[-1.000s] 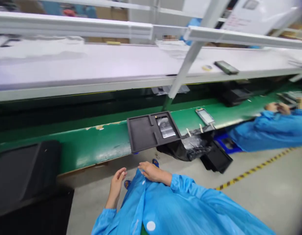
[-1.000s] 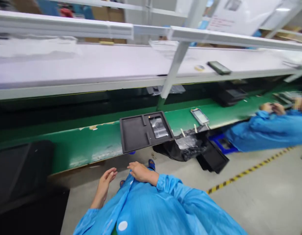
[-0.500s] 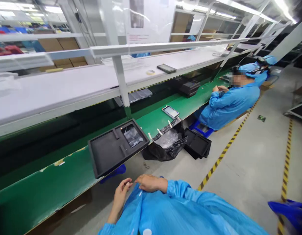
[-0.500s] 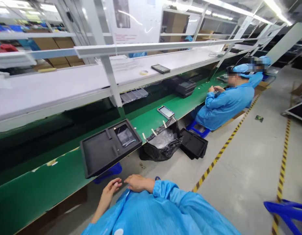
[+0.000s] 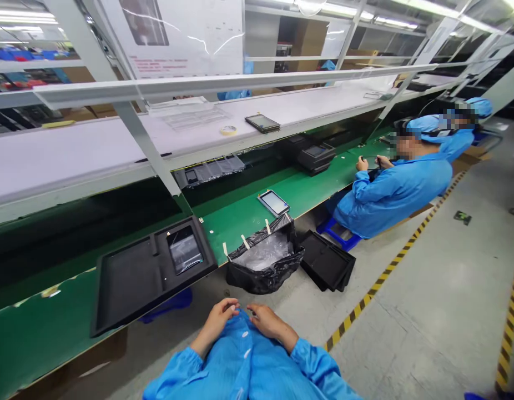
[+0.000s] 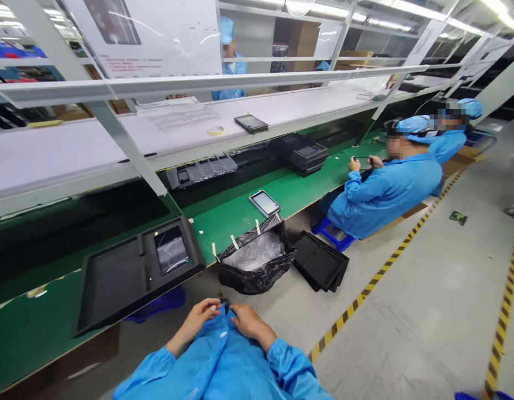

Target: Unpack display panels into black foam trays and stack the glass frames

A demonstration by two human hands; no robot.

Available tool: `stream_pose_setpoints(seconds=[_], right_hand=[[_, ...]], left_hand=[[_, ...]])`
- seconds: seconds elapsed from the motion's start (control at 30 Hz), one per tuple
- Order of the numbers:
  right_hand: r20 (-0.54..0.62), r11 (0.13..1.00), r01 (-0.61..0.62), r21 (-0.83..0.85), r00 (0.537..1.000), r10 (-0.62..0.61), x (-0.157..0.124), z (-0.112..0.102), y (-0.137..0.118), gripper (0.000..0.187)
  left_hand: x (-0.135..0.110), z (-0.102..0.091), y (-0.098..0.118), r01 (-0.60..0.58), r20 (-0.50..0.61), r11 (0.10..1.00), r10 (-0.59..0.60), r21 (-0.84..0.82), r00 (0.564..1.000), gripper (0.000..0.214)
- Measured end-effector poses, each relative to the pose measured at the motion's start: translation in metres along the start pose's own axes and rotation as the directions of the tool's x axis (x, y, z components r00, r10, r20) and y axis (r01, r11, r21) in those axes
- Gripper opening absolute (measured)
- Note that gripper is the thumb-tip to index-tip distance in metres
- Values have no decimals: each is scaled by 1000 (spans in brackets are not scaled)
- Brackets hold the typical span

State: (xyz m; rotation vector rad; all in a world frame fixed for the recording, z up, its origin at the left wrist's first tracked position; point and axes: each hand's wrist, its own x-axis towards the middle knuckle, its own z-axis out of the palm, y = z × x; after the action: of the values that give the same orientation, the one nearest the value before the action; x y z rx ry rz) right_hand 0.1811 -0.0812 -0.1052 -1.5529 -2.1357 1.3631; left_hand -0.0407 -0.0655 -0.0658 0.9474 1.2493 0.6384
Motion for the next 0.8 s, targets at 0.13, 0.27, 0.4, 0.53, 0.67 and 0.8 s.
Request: stream_pose_setpoints(seconds=[0.13,0.27,0.4,0.53,0.67,0.8], right_hand=[[-67,997,-70,16,995,71,26,-31,37,52],[-185,974,-183,-131,970,157,73,-100,65,55],[-291,881,-307,-359,934,207,127,-186,87,58],[-354,738,-351,-576,921,162,177,-262,112,63],[-334,644,-302,-703,939,76,223,-323,146,62],[-168,550,-104,-829,984,-67,270,-367,186,62]], left_hand=[[39,23,19,7,76,1000,-9,21,997,54],[83,38,44,19,95,1000,-16,-23,995,57],[116,44,68,51,94,994,-42,-96,995,58],[133,47,80,65,33,993,-62,-102,998,61],[146,58,73,114,-49,986,-121,-124,991,71],[165,79,54,164,-196,961,-209,-224,958,76]])
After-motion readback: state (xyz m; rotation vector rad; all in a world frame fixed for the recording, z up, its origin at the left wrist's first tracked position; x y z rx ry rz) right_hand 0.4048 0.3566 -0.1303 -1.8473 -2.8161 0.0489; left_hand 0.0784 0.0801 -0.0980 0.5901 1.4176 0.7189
